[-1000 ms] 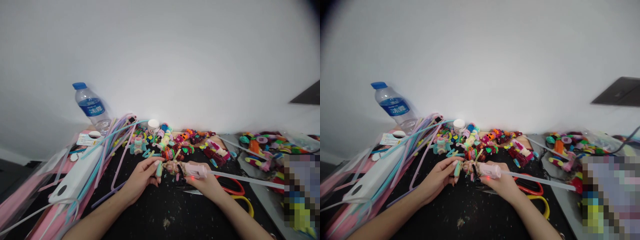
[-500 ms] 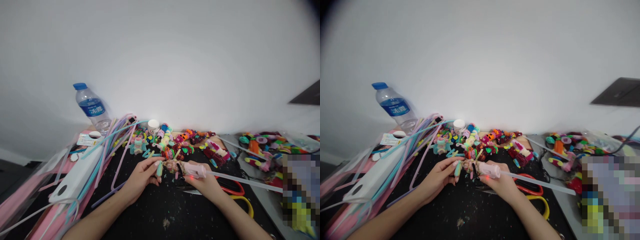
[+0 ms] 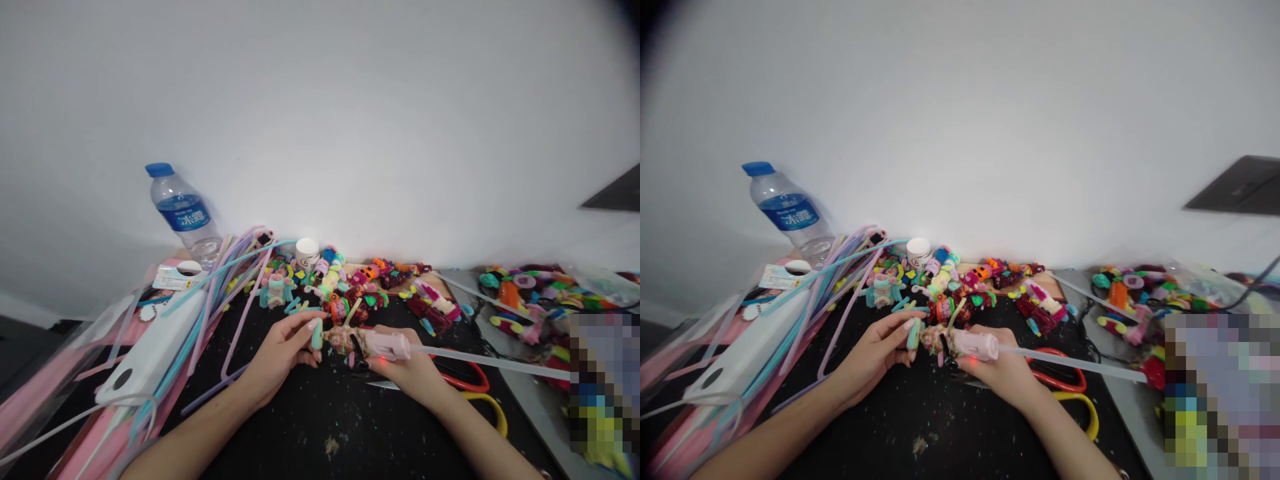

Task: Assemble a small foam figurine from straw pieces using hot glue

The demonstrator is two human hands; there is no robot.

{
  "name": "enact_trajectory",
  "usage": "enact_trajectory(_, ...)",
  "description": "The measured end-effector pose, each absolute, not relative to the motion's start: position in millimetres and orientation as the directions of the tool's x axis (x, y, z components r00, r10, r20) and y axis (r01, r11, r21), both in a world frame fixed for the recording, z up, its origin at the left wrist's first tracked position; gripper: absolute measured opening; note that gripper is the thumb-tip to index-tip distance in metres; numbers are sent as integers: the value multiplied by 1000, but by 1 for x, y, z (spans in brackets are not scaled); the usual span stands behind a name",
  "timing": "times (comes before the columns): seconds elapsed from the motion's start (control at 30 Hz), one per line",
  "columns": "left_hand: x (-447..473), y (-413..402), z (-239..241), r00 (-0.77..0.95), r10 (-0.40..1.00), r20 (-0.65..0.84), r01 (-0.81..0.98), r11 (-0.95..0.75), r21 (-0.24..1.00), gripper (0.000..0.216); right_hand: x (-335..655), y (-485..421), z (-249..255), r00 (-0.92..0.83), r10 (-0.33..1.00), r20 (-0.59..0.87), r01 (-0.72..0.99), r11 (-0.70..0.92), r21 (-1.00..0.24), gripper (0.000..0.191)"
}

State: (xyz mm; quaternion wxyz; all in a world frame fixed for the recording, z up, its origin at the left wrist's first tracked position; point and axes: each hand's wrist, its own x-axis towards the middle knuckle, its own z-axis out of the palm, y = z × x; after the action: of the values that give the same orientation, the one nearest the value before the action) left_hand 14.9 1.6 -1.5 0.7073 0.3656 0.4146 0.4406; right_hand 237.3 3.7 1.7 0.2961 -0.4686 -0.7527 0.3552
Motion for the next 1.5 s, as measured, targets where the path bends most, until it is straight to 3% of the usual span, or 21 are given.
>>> enact_trajectory(0.53, 15, 3, -2, 230, 934, -274, -335, 341, 879, 33, 237, 3, 0, -415, 910, 19, 463, 229, -857, 27)
enact_trajectory(1.5, 15, 3, -1, 272, 930, -247, -272, 320, 907, 24, 236, 4, 1, -340, 933, 116, 461, 273, -844, 25)
